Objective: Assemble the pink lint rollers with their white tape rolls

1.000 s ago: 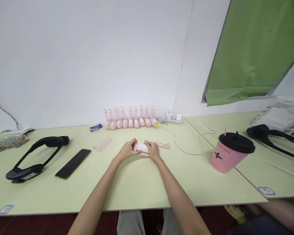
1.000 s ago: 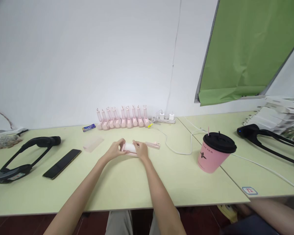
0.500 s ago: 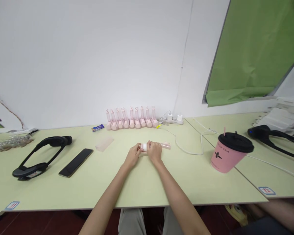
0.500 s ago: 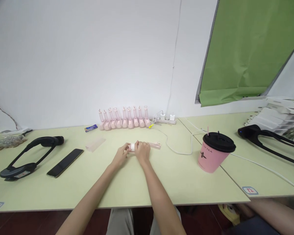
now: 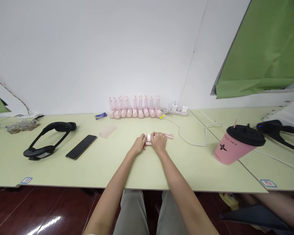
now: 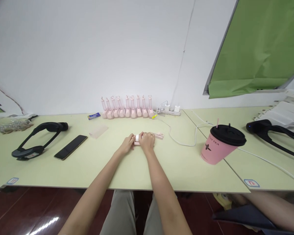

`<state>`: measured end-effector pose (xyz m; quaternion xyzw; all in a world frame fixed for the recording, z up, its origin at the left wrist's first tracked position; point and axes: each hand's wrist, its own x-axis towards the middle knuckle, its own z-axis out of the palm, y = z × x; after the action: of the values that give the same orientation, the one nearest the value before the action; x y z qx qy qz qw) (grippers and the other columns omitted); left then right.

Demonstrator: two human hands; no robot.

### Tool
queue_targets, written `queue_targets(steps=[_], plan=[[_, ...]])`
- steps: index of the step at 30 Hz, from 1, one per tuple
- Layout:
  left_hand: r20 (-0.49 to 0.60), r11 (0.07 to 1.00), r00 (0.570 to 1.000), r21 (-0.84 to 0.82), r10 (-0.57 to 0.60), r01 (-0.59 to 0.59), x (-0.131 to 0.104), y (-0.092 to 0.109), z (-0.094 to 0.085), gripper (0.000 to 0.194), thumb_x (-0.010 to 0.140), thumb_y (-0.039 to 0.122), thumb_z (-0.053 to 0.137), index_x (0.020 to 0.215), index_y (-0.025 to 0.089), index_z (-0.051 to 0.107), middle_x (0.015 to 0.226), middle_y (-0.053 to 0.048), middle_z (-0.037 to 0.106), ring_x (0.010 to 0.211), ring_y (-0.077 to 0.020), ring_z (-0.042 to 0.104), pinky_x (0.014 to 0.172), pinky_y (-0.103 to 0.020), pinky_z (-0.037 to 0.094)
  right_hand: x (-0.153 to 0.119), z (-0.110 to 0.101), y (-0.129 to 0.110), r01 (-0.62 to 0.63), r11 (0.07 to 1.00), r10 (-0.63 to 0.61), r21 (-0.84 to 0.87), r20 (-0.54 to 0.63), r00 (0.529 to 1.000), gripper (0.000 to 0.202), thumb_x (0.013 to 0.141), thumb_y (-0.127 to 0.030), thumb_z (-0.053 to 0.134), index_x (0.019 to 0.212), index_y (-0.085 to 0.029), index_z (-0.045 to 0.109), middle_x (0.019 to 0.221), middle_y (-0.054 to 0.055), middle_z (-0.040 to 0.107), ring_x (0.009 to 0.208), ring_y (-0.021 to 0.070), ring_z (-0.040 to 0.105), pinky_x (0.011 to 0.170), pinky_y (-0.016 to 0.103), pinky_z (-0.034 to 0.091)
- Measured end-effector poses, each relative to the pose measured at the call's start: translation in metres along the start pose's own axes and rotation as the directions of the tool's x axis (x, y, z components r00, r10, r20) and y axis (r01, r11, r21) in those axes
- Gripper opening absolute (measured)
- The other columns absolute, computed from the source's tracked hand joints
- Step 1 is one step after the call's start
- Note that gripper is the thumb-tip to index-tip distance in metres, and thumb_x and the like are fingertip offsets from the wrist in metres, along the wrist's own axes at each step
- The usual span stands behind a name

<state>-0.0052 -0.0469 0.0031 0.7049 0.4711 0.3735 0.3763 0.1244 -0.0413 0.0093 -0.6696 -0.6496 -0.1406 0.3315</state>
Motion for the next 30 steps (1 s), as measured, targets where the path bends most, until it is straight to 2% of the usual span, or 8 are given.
queue_targets(steps=[4,6,10,13,16,22,26,30], plan=[[0.094,0.994,0.996,0.107,-0.014,0.004,0.002,0.008,-0.009,0.025,0.082,0.04,0.031,0.072,0.02,0.039,0.051,0.006,0.042,0.042,-0.0082,0.041,0.04,-0.019,0.033,0.0,0.0,-0.001,0.016,1.0,-0.016,0.005,0.02,1.0,0.042,0.083,-0.025,0.032,0.068,-0.009,0.068,0.066,0.014,0.065,0.065,0.021,0.056,0.069,0.032,0.031],[0.068,0.984,0.998,0.176,0.011,-0.023,0.002,0.014,-0.011,0.024,0.081,0.038,0.033,0.069,0.019,0.041,0.052,0.006,0.041,0.046,-0.0082,0.04,0.043,-0.019,0.031,0.001,-0.001,0.001,-0.009,1.0,0.009,0.017,0.013,1.0,0.043,0.083,-0.025,0.032,0.066,-0.009,0.067,0.066,0.014,0.065,0.063,0.0204,0.056,0.067,0.032,0.03],[-0.078,0.941,0.989,0.326,0.124,-0.092,-0.002,0.026,-0.011,0.029,0.08,0.042,0.034,0.067,0.019,0.045,0.053,0.006,0.041,0.049,-0.0078,0.035,0.05,-0.02,0.027,0.004,-0.004,0.006,-0.044,0.996,0.044,0.074,0.002,0.999,0.045,0.085,-0.022,0.027,0.064,-0.013,0.066,0.064,0.011,0.065,0.058,0.0176,0.053,0.061,0.029,0.027],[-0.057,0.901,0.981,0.409,0.184,-0.145,-0.007,0.033,-0.015,0.029,0.075,0.047,0.044,0.065,0.019,0.046,0.052,0.007,0.039,0.049,-0.0074,0.032,0.051,-0.02,0.024,0.004,-0.006,0.008,0.0,0.994,-0.003,0.113,0.028,1.0,0.045,0.084,-0.02,0.026,0.064,-0.014,0.066,0.062,0.009,0.064,0.055,0.0159,0.051,0.058,0.028,0.025],[-0.032,0.868,0.981,0.471,0.192,-0.154,-0.009,0.038,-0.023,0.03,0.067,0.046,0.054,0.061,0.018,0.045,0.051,0.007,0.037,0.049,-0.007,0.029,0.05,-0.021,0.021,0.005,-0.007,0.004,0.047,0.984,-0.058,0.174,0.061,0.996,0.044,0.085,-0.02,0.027,0.063,-0.015,0.065,0.061,0.008,0.064,0.055,0.0146,0.05,0.057,0.027,0.024],[-0.107,0.86,0.967,0.488,0.231,-0.152,-0.014,0.046,-0.028,0.028,0.065,0.042,0.056,0.056,0.017,0.044,0.05,0.007,0.034,0.048,-0.0061,0.027,0.049,-0.021,0.02,0.008,0.0,0.0,0.049,0.929,-0.099,0.366,0.12,0.988,0.052,0.089,-0.02,0.018,0.067,-0.018,0.066,0.066,0.003,0.066,0.056,0.0123,0.049,0.06,0.025,0.026],[-0.198,0.876,0.956,0.472,0.219,-0.103,-0.016,0.047,-0.023,0.028,0.065,0.041,0.055,0.056,0.018,0.042,0.05,0.006,0.032,0.049,-0.0065,0.025,0.049,-0.021,0.02,0.015,0.005,0.0,0.021,0.921,-0.097,0.389,0.176,0.98,0.048,0.088,-0.021,0.021,0.072,-0.018,0.066,0.075,0.003,0.067,0.066,0.0134,0.052,0.063,0.024,0.029],[-0.241,0.891,0.95,0.449,0.2,-0.073,-0.016,0.043,-0.028,0.031,0.064,0.043,0.055,0.056,0.018,0.04,0.051,0.006,0.031,0.05,-0.0068,0.027,0.049,-0.021,0.021,0.025,0.009,-0.009,-0.041,0.923,-0.075,0.382,0.284,0.956,0.043,0.084,-0.022,0.026,0.074,-0.019,0.067,0.08,0.002,0.067,0.073,0.014,0.053,0.063,0.023,0.031]])
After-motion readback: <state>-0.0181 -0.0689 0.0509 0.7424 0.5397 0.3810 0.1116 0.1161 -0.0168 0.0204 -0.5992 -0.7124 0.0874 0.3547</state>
